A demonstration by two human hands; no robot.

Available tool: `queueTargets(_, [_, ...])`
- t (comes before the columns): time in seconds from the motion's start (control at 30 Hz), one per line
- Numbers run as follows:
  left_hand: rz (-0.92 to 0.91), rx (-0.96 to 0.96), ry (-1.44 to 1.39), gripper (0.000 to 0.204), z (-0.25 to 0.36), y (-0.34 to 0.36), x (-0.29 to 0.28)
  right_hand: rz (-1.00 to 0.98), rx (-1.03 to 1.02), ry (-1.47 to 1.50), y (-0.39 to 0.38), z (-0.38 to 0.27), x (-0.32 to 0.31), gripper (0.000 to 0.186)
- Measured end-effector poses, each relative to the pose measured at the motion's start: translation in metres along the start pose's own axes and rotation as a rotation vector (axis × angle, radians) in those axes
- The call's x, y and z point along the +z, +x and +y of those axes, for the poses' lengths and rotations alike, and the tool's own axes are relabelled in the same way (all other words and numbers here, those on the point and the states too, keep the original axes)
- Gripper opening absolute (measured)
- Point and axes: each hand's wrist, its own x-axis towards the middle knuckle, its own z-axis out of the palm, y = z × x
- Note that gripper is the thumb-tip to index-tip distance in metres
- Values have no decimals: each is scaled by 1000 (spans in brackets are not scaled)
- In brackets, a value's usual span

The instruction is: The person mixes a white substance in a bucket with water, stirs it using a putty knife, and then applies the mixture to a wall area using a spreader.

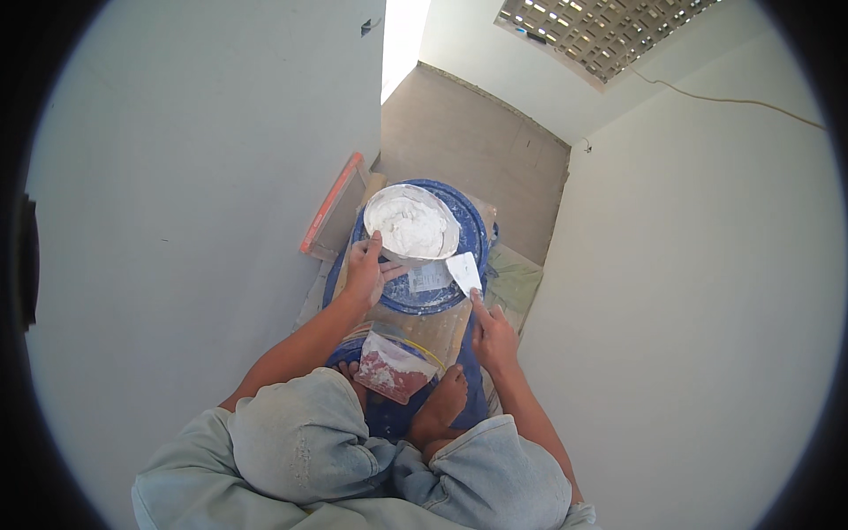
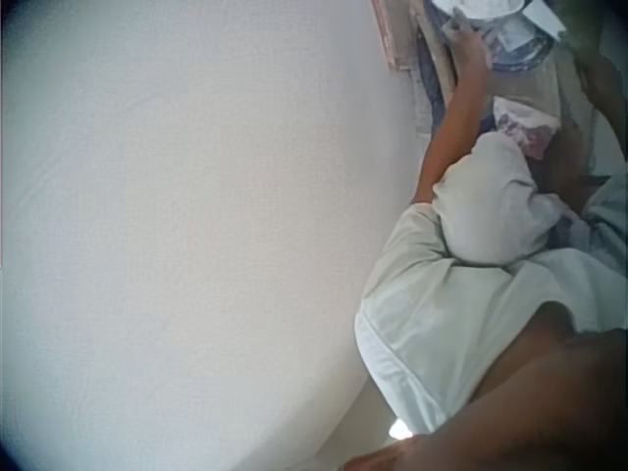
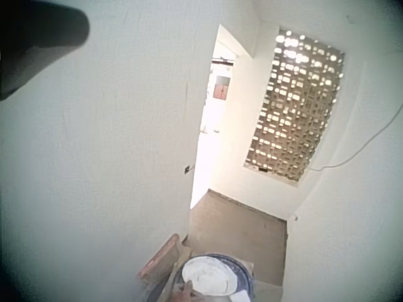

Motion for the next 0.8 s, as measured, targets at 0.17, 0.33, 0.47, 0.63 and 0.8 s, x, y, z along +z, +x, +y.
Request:
queueTargets(0.17, [-26,23,24,53,-2,4,0,79,14,381,-8,28,-4,43])
queueTargets(0.33, [-15,26,42,51,-12,9,-10,-304,356,1334,37,-34,-16,18])
queueTargets(0.47, [-40,42,-33,51,-18,11,-9,-441,472,1574,43,-36,10,16])
queueTargets(0.63, [20,43,7,53,-14,8,-16,-437,615,1591,11,-12,9,19])
queueTargets(0.8, [0,83,182,51,-8,7,-26,-339,534,1215,5,0,-9,19])
